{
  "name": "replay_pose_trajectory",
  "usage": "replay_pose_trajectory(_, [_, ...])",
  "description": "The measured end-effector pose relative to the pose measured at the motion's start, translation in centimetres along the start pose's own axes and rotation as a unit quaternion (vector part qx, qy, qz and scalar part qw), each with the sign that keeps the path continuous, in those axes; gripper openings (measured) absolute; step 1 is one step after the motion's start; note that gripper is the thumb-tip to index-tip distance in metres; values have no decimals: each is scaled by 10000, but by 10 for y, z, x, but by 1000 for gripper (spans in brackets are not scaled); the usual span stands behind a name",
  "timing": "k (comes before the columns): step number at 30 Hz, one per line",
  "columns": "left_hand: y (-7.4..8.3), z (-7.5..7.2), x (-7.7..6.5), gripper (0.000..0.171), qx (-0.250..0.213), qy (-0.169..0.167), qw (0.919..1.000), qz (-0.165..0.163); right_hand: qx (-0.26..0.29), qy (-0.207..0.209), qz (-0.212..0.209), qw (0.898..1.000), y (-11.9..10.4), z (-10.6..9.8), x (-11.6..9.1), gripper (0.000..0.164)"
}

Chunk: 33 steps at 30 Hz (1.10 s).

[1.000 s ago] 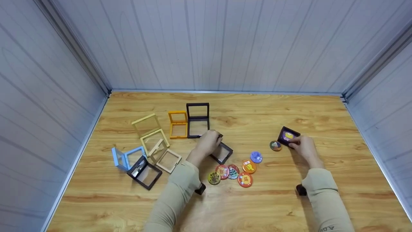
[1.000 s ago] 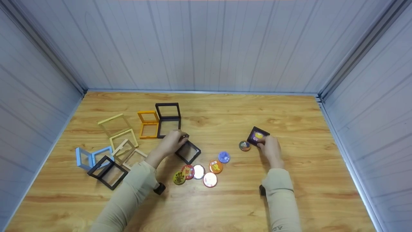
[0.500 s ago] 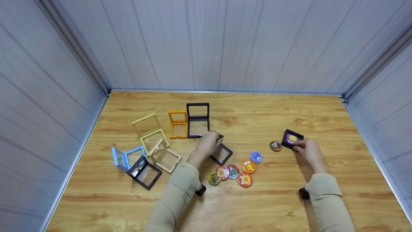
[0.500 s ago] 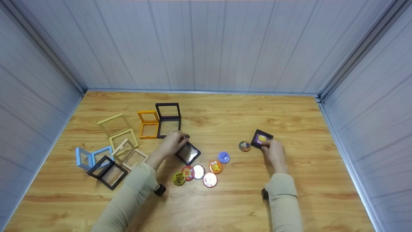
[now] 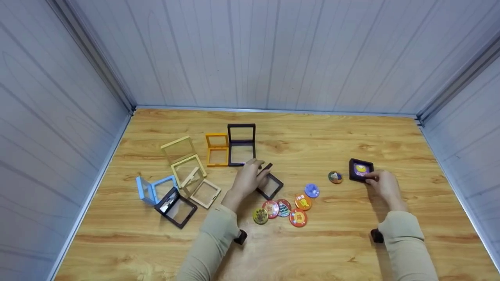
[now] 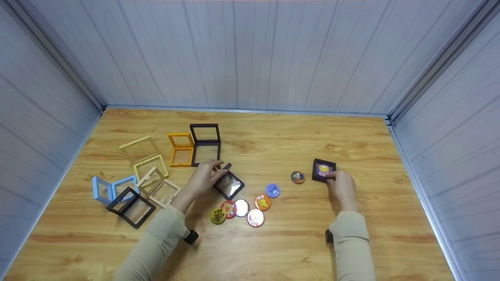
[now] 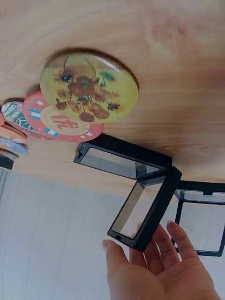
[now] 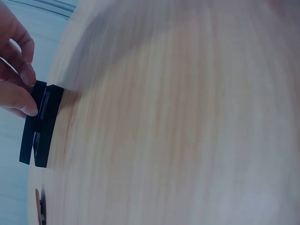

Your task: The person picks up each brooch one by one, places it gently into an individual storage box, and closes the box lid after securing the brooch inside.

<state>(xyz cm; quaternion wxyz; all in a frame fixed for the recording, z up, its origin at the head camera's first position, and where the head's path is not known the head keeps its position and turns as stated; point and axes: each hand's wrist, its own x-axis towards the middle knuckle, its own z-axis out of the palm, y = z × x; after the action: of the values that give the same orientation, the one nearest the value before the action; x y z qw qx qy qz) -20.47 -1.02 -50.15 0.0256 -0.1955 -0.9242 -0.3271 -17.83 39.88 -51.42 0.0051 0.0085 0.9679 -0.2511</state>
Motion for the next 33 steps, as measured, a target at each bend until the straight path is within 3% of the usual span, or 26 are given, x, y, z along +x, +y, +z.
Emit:
replay_pose_trajectory(6, [-4,-1,-13,37,-207,271,9993,-123,-51,71,-126,9999,4,-6,-2,20])
replay_pose_trajectory(12, [-6,0,-26,38,-451,525,9976,-3,-93,242,-117,9996,1,-8,-5,23])
replay_pose_trajectory(20, [-7,6,-35,30,-735,970,9920,336,154,1263,-1094,9858,-24,7,-6,25])
replay_pose_trajectory(28, [-8,12,-37,22,-922,1235,9872,399,107,979,-1625,9818,-45,27,-7,36])
replay_pose_trajectory(33, [-10,14,-38,21,-1047,1266,9859,325,-22,623,-1582,9854,-53,39,-4,43])
